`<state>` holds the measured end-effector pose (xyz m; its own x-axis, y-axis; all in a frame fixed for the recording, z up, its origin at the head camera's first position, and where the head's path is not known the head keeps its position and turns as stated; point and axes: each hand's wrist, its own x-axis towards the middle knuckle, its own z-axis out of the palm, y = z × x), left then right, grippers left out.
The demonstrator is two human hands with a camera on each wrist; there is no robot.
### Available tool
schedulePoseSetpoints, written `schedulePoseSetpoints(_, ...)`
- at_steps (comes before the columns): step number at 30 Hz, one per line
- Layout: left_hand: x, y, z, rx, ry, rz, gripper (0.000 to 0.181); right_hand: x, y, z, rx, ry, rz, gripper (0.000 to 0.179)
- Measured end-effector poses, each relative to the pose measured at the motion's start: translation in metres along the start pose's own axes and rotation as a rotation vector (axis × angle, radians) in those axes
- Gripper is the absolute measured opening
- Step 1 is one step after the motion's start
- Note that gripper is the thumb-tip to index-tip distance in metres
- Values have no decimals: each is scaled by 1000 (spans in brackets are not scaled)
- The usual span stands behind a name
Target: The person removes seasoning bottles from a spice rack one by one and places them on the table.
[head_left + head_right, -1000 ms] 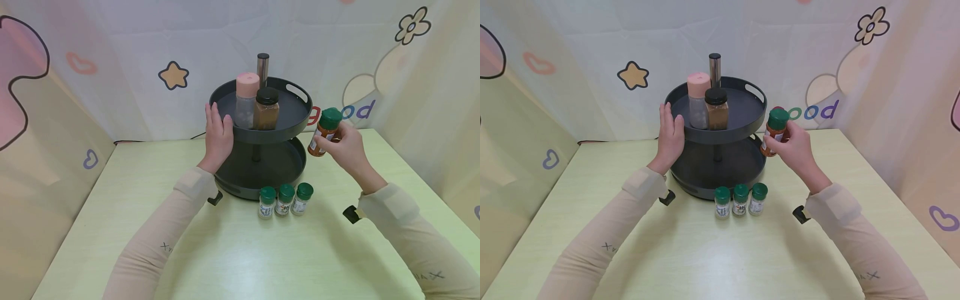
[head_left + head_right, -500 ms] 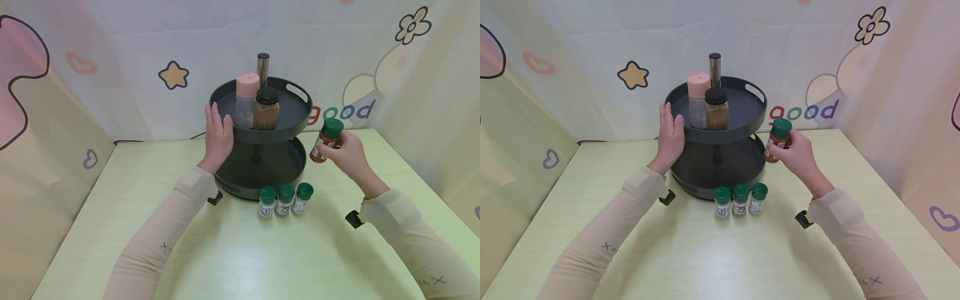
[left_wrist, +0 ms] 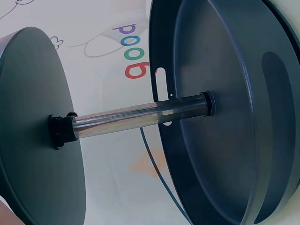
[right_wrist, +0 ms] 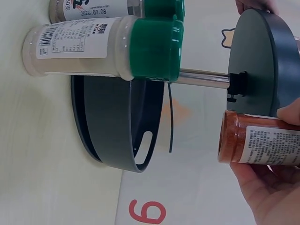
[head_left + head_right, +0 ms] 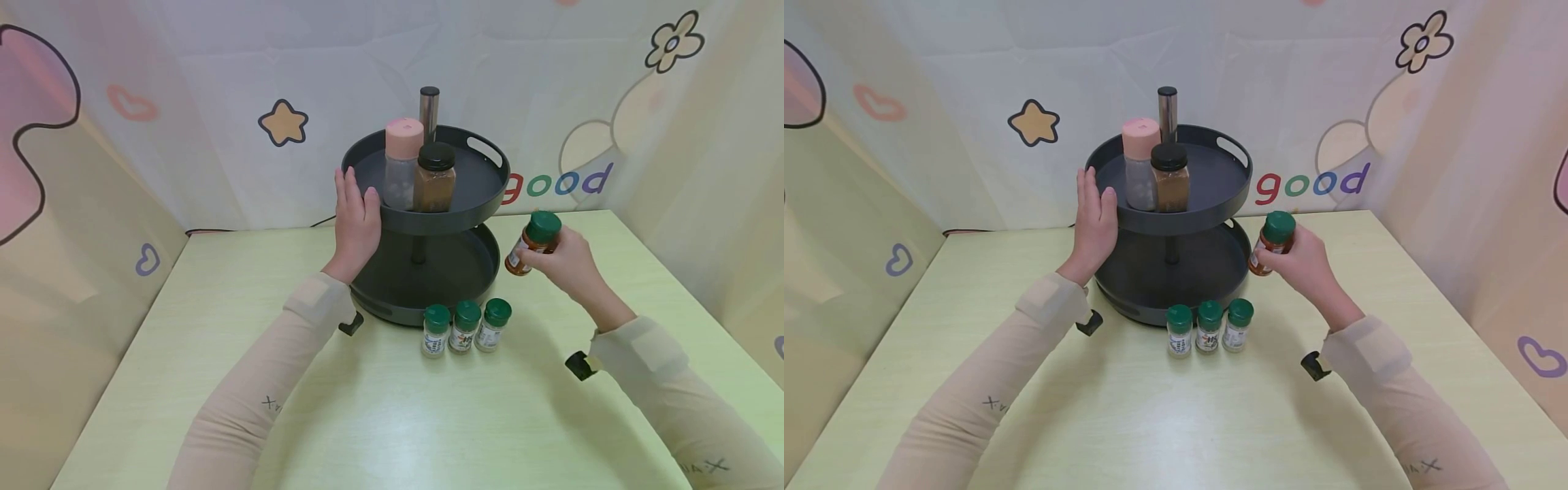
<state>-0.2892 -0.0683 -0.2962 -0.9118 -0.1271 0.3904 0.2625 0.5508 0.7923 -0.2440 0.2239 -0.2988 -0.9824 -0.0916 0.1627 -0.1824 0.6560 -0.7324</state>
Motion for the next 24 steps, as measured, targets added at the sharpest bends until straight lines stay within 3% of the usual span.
schedulePoseSetpoints(24, 0, 0, 0, -3, 4, 7, 57, -8, 22, 9, -5, -118, 98, 48)
